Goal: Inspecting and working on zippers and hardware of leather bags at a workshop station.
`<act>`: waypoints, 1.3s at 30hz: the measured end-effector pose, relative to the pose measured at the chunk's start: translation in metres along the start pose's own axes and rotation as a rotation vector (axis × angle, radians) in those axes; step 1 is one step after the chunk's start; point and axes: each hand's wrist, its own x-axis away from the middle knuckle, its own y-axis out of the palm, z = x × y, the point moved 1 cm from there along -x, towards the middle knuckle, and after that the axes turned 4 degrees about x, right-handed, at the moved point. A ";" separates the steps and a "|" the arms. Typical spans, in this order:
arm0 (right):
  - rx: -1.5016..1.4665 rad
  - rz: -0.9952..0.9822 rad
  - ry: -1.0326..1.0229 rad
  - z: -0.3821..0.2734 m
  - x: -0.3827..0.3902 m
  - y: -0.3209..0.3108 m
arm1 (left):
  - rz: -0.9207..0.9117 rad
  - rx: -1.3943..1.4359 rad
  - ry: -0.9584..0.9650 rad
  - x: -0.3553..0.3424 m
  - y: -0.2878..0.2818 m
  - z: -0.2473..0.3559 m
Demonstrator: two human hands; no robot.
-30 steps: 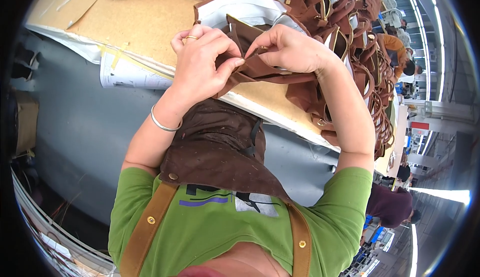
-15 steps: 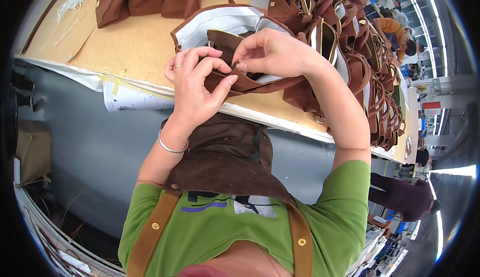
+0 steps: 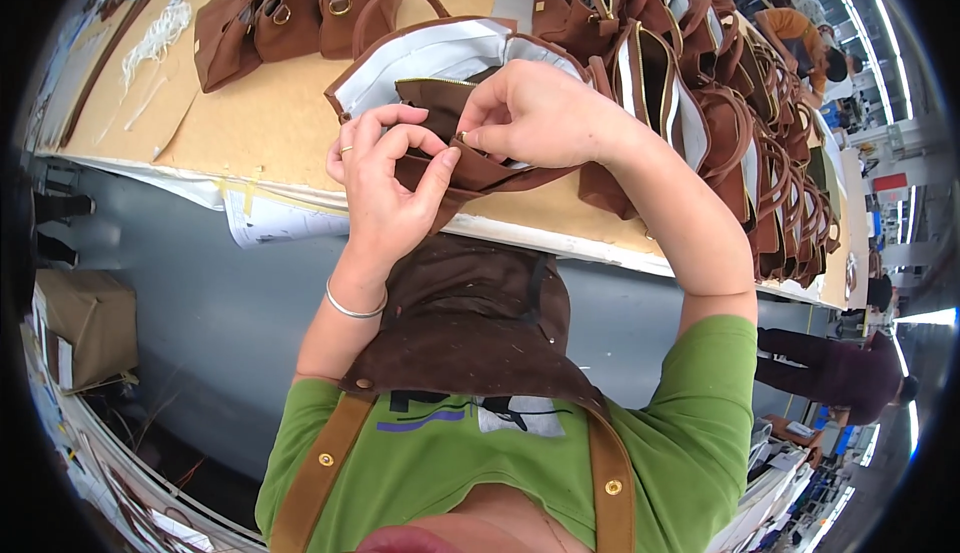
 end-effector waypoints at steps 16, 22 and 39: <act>-0.025 0.049 -0.029 -0.005 -0.002 0.005 | 0.063 0.011 -0.017 -0.001 0.001 -0.001; 0.063 0.049 -0.025 -0.009 -0.002 0.002 | 0.012 0.015 -0.016 -0.002 -0.006 -0.002; -0.019 -0.021 -0.010 -0.003 -0.014 -0.007 | 0.056 0.049 0.002 -0.004 0.000 -0.006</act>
